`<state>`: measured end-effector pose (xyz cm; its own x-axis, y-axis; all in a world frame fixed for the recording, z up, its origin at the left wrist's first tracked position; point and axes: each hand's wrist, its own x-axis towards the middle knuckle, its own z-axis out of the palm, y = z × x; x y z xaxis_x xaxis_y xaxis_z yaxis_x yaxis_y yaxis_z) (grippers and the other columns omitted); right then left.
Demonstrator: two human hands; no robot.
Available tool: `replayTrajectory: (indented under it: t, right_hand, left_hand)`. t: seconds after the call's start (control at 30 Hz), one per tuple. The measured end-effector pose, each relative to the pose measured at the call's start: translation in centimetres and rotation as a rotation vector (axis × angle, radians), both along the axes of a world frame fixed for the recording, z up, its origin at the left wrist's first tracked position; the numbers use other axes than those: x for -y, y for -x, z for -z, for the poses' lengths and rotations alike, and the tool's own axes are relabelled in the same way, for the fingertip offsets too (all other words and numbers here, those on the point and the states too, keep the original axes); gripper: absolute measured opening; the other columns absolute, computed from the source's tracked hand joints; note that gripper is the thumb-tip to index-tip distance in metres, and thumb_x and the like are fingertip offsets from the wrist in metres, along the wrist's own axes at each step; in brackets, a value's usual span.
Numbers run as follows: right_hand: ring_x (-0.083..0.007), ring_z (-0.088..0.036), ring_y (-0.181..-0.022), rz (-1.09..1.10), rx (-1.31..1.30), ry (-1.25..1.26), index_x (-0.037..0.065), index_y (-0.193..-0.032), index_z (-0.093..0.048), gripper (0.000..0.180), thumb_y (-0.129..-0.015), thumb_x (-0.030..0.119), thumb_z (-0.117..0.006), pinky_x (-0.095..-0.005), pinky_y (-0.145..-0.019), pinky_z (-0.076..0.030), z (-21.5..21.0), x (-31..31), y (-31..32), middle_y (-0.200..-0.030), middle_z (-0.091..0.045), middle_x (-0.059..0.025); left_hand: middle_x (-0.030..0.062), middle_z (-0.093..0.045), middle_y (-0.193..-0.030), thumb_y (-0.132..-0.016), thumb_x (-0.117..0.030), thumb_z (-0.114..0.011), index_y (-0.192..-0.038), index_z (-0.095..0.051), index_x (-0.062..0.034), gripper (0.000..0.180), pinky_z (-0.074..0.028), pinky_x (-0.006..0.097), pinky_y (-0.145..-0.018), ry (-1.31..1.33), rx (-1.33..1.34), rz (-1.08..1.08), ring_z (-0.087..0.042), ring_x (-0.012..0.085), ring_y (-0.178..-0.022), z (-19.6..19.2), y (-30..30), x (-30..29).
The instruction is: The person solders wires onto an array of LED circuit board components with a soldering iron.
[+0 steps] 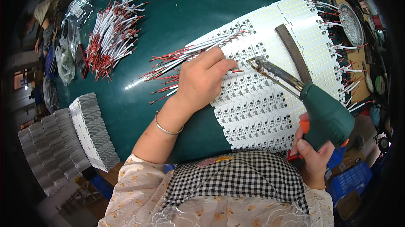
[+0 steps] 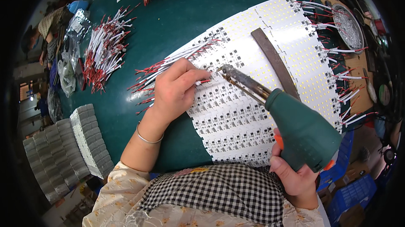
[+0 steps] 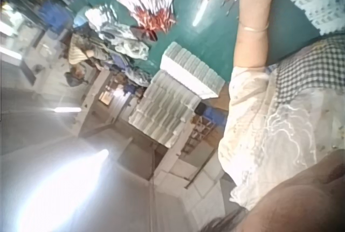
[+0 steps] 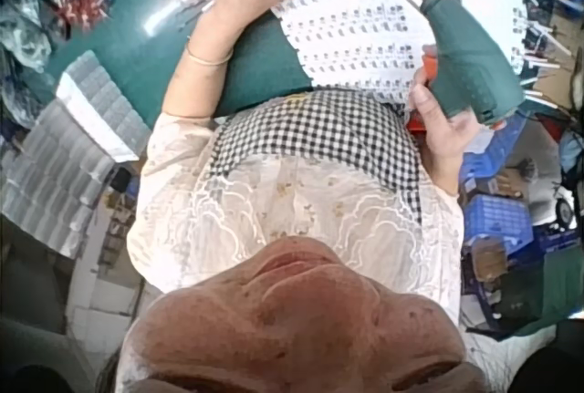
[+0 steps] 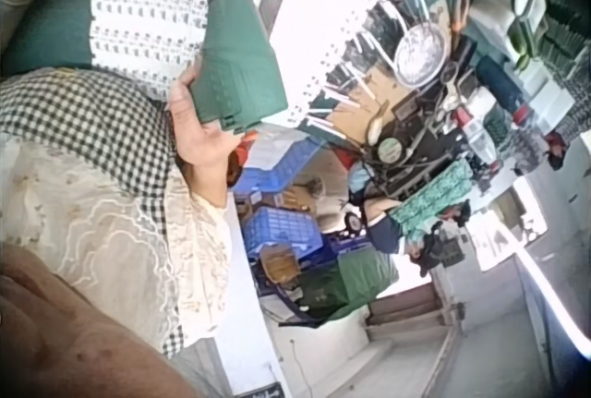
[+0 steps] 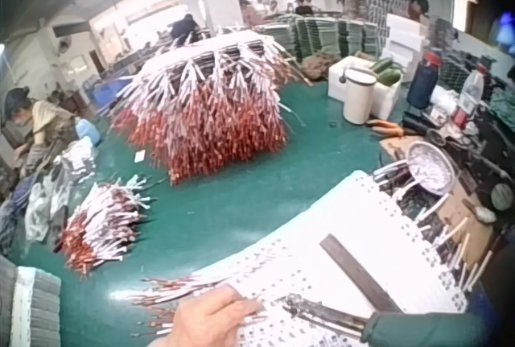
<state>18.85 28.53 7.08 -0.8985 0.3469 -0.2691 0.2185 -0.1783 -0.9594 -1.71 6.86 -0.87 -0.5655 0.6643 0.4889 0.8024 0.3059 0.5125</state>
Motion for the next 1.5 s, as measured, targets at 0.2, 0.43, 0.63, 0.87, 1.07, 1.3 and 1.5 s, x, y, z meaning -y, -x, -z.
replayTrajectory:
  t: [0.2, 0.43, 0.63, 0.87, 1.07, 1.3, 1.5]
  right_hand:
    - [-0.0171, -0.06, -0.076, -0.09, 0.056, 0.035, -0.009, -0.126, -0.049, 0.051, -0.079, -0.007, -0.066, -0.0263, -0.056, -0.051, 0.6, -0.4, -0.8, -0.115, -0.059, -0.019]
    - [-0.0172, -0.06, -0.078, -0.077, 0.063, 0.04, -0.009, -0.126, -0.048, 0.051, -0.079, -0.008, -0.065, -0.0266, -0.058, -0.052, 0.6, -0.1, -0.8, -0.112, -0.06, -0.0184]
    - [-0.014, -0.056, -0.062, -0.111, 0.02, -0.036, -0.005, -0.122, -0.047, 0.047, -0.081, 0.004, -0.068, -0.0249, -0.051, -0.049, 1.2, 0.6, -0.5, -0.09, -0.056, -0.0134]
    - [-0.013, -0.059, -0.068, -0.119, 0.123, -0.042, -0.005, -0.106, -0.059, 0.026, -0.081, -0.004, -0.066, -0.0261, -0.058, -0.048, 0.8, 1.1, -0.3, -0.085, -0.063, -0.0091]
    - [-0.0112, -0.055, -0.063, -0.405, -0.106, -0.526, -0.004, -0.116, -0.053, 0.033, -0.086, 0.003, -0.064, -0.024, -0.055, -0.047, 1.5, 0.2, -0.4, -0.084, -0.06, -0.0083]
    - [-0.0125, -0.057, -0.059, 0.065, 0.143, -0.097, -0.006, -0.124, -0.048, 0.056, -0.077, 0.011, -0.074, -0.0234, -0.051, -0.047, -0.3, 1.1, -0.2, -0.083, -0.06, -0.0096]
    - [-0.0119, -0.054, -0.049, 0.168, -0.06, -0.174, -0.012, -0.123, -0.044, 0.063, -0.078, 0.017, -0.075, -0.0229, -0.044, -0.047, -1.4, -0.1, 0.8, -0.075, -0.058, -0.0115]
  left_hand:
    - [0.008, -0.057, -0.073, -0.06, 0.017, -0.058, -0.092, -0.068, -0.0045, 0.04, -0.045, 0.03, -0.05, -0.018, 0.033, -0.042, -0.058, 0.02, -0.061, -0.2, -0.3, -0.2]
    - [0.0075, -0.059, -0.074, -0.062, 0.017, -0.059, -0.093, -0.069, -0.0049, 0.039, -0.046, 0.03, -0.051, -0.028, 0.029, 0.002, -0.058, 0.0201, -0.061, 0.5, 0.2, 0.0]
    - [0.007, -0.059, -0.074, -0.062, 0.014, -0.062, -0.093, -0.069, -0.0049, 0.036, -0.047, 0.031, -0.05, -0.024, -0.004, 0.016, -0.059, 0.0199, -0.063, 0.6, 0.0, 0.1]
    - [0.0061, -0.059, -0.073, -0.061, 0.011, -0.064, -0.092, -0.069, -0.0048, 0.035, -0.048, 0.03, -0.05, 0.0, -0.085, 0.012, -0.06, 0.02, -0.062, 0.6, -0.1, 0.2]
    - [0.006, -0.059, -0.073, -0.06, 0.009, -0.066, -0.092, -0.068, -0.0042, 0.034, -0.048, 0.031, -0.049, 0.009, -0.115, 0.012, -0.059, 0.0199, -0.061, 0.3, -0.1, -0.1]
    - [0.0057, -0.058, -0.073, -0.059, 0.008, -0.067, -0.092, -0.068, -0.0045, 0.035, -0.047, 0.031, -0.049, -0.014, -0.144, 0.019, -0.059, 0.0201, -0.061, 0.5, -0.1, -0.2]
    - [0.0061, -0.059, -0.074, -0.065, 0.006, -0.067, -0.091, -0.068, -0.0049, 0.029, -0.048, 0.031, -0.05, 0.033, -0.101, 0.008, -0.059, 0.0207, -0.061, -0.4, -0.3, -0.1]
